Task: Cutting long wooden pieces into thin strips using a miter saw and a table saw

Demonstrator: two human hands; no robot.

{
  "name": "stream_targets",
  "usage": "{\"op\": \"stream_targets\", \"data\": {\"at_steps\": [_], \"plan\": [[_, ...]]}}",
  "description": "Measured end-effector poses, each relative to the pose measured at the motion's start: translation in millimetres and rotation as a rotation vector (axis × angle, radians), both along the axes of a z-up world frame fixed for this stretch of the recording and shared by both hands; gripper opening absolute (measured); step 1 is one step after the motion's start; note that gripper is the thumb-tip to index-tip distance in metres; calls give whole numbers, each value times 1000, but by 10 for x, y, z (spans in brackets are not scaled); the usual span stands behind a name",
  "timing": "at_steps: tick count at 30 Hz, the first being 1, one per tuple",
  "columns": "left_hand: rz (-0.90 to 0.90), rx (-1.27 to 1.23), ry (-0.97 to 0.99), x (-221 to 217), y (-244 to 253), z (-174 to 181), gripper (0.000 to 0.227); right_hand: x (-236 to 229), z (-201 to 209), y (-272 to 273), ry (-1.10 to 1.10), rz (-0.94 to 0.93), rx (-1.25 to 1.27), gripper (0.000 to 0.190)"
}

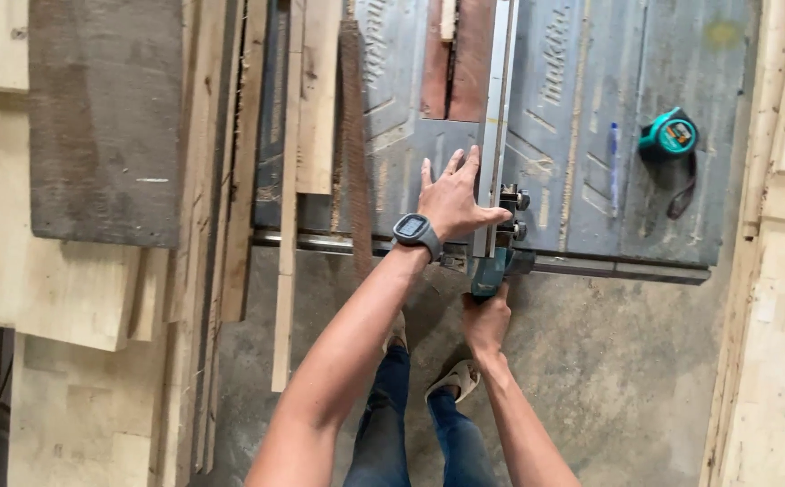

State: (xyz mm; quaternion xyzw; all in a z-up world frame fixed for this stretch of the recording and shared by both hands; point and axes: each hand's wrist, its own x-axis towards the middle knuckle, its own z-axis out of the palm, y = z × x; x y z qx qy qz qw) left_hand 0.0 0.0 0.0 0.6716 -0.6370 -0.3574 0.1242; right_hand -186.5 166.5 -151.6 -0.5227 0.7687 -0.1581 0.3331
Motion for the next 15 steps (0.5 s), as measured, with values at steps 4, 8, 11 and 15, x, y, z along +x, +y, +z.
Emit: {"op": "stream_targets", "data": {"at_steps": [4,8,11,15], "plan": [[24,-57,26,265,113,-99,120,234,3,36,-28,-4,20,75],[59,-132,67,405,175,-320,122,479,264,33,-48,-30,39,76],[79,-170,91,415,189,-399,121,417,89,75,-74,-49,43,75],[108,-195,150,421,233,-370,121,431,144,88,-87,-57,19,73]]}}
